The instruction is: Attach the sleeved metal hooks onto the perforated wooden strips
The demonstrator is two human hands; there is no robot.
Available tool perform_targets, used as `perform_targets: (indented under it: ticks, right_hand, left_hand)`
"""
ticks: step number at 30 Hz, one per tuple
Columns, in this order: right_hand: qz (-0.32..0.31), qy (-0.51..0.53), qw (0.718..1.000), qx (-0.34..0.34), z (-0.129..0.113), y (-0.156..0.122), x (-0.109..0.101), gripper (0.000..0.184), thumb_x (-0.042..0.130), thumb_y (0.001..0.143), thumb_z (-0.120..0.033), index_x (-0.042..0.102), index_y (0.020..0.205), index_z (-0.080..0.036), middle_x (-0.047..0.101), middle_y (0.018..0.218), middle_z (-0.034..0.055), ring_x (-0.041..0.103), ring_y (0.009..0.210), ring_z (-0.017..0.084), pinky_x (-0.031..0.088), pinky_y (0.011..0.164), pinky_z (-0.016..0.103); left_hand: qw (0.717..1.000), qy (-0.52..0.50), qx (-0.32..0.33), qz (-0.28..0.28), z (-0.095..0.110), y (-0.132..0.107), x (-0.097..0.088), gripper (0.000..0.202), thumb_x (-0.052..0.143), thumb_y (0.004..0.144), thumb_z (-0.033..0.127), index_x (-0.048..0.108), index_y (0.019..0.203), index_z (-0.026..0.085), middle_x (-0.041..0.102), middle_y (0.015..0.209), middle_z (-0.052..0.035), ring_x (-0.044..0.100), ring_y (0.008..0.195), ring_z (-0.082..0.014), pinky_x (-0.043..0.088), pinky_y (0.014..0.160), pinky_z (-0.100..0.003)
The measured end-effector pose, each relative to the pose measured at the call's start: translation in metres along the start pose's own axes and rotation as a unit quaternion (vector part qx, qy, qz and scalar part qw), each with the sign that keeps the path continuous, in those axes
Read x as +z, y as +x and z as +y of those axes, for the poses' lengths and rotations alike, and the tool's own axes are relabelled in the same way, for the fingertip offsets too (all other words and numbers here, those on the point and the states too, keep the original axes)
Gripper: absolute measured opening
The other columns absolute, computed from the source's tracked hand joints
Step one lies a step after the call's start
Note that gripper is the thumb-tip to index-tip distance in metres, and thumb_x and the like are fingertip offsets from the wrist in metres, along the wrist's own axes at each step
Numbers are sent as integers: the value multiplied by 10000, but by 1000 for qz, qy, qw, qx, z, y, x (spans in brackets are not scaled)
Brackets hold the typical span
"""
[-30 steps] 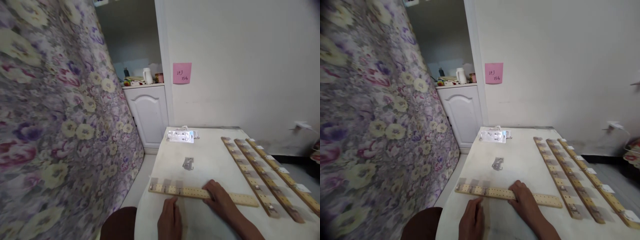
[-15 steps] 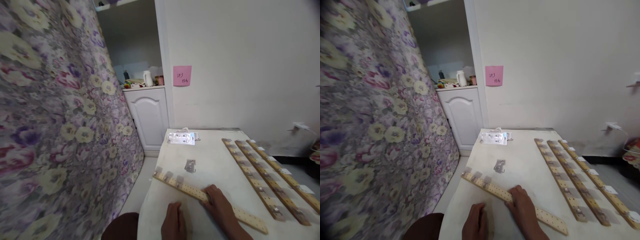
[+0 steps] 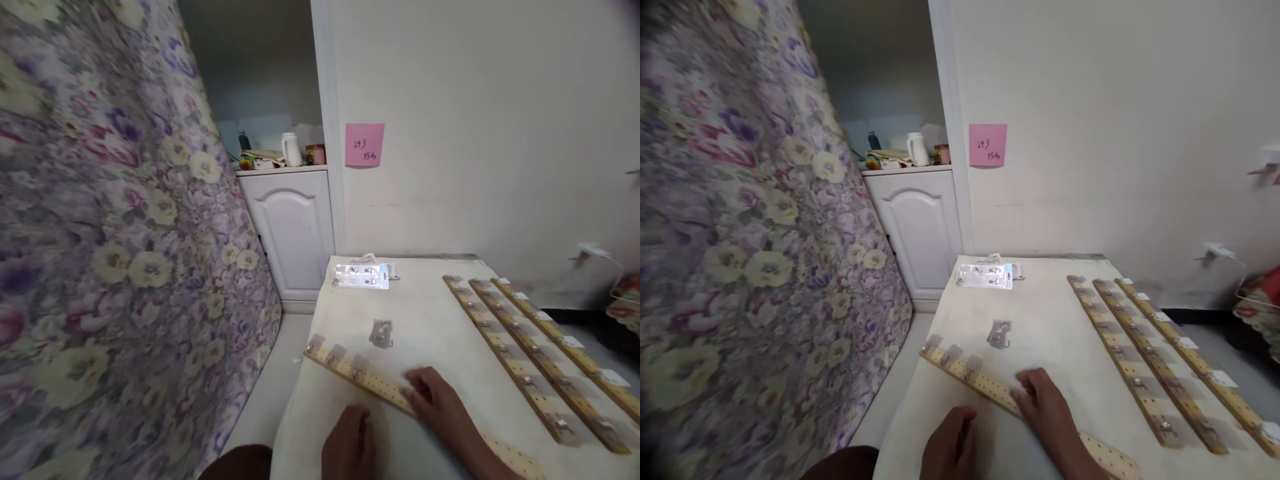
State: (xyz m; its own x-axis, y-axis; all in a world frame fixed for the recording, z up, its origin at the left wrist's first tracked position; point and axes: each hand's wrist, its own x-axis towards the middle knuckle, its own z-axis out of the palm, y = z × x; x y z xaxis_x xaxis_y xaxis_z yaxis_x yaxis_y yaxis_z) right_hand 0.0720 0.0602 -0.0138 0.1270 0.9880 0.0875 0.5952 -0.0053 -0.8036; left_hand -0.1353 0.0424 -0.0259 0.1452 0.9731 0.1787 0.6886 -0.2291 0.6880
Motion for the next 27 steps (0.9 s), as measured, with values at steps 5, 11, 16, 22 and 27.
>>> perform_targets:
  ticks: [5, 11, 16, 22, 27]
  right_hand:
    - [48, 63, 997, 18, -9, 45, 6, 193, 498, 808, -378, 587, 770, -210, 607, 689, -2, 567, 669, 187, 418, 635, 285]
    - [87, 68, 993, 51, -8, 81, 31, 213, 569, 747, -403, 551, 648, -215, 590, 608, -22, 547, 602, 174, 375, 575, 265]
    - [98, 100, 989, 57, 2, 84, 34, 199, 538, 757, -360, 520, 622, -216, 519, 540, -48, 499, 543, 153, 359, 531, 252]
    - [117, 163, 978, 58, 2, 72, 22, 243, 479, 825, -407, 490, 672, -218, 461, 570, -52, 445, 541, 140, 357, 508, 245]
    - [127, 251, 959, 34, -11, 63, 15, 250, 489, 860, -428, 489, 724, -219, 421, 555, -66, 413, 529, 125, 343, 512, 237]
  left_hand:
    - [994, 28, 70, -79, 0, 25, -1, 215, 413, 848, 214, 623, 799, 217, 672, 686, -6, 614, 625, -146, 396, 573, -214]
    - [989, 10, 105, -103, -13, 37, 10, 238, 414, 815, 189, 651, 810, 211, 691, 686, -12, 627, 612, -146, 411, 572, -211]
    - [993, -26, 76, -86, -16, 38, 10, 258, 397, 818, 202, 655, 801, 216, 683, 670, -6, 615, 598, -143, 428, 581, -214]
    - [994, -31, 77, -67, -18, 37, 15, 251, 415, 820, 231, 665, 793, 225, 666, 623, 0, 585, 533, -141, 426, 555, -224]
    - [994, -20, 80, -73, -17, 36, 14, 275, 396, 842, 264, 664, 794, 223, 687, 660, -16, 611, 572, -149, 426, 559, -229]
